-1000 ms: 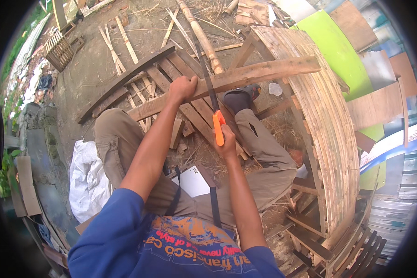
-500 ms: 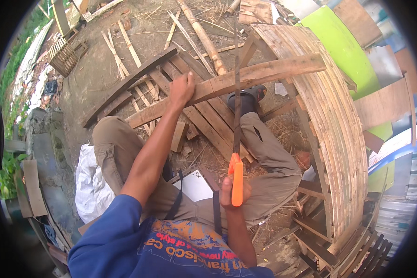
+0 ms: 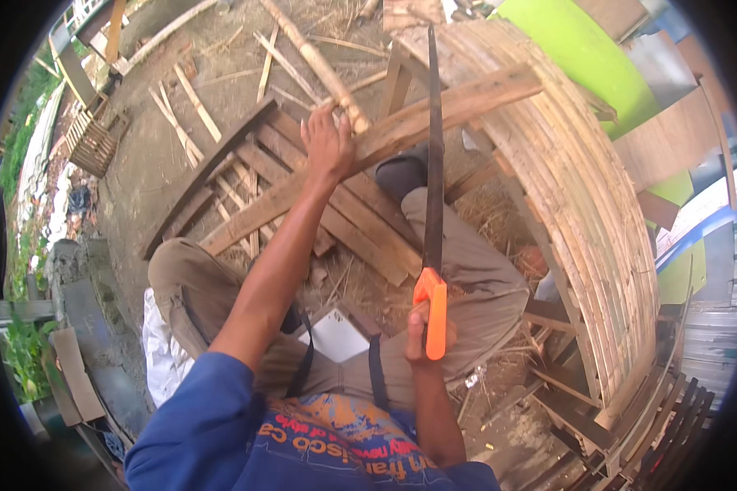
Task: The person sits on the ground and uses a hand saw to cut a wooden plank. They reposition the plank and continue sawing, then inspect the cut piece and place it aside.
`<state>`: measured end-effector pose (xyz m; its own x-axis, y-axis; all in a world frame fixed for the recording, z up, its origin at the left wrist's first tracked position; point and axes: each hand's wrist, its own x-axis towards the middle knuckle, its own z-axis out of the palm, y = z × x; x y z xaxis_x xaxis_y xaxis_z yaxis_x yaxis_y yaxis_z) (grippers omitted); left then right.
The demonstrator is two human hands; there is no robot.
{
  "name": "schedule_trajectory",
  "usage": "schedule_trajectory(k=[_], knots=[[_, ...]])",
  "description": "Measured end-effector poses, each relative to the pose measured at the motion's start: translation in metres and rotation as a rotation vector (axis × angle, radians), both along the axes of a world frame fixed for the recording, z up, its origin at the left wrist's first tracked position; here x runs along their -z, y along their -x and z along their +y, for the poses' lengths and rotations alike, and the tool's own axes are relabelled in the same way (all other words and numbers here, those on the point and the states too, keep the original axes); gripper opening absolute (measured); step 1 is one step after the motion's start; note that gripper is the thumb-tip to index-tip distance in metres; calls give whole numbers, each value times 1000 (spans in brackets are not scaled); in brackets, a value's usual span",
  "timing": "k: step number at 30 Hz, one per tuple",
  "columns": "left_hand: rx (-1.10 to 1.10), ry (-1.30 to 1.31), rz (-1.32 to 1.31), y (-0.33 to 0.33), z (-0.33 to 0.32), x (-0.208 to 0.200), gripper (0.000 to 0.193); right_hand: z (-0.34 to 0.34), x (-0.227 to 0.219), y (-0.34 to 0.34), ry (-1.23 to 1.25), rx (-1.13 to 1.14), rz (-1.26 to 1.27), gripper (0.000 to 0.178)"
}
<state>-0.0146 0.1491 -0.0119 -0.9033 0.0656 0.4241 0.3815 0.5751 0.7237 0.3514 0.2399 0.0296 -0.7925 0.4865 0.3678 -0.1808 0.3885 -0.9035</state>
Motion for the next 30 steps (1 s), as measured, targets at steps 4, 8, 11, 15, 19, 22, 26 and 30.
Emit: schedule_trajectory(k=[4,8,11,15,19,22,26,30], knots=[[5,59,-36,8,0,-20,51,-1,-5,26,11,-19,87,23],[0,-105,227,16,-9,-84,54,-10,18,11,16,18,52,25],[17,-60,255,4,4,-96,55,-18,24,-2,61,16,1,24],[-45,20,5,28,21,-16,57,-18,11,-9,-57,-12,8,22],[85,-27,-86,13,9,-35,58,-4,13,-9,-62,36,23,15],[-13,-40,151,33,-9,-73,59,-4,15,-7,-54,38,33,16],[17,-261,428,1,-12,-174,61,-14,34,-25,53,91,-64,17],[-184,69,390,15,4,-40,65,-21,12,-19,-51,30,-7,19]])
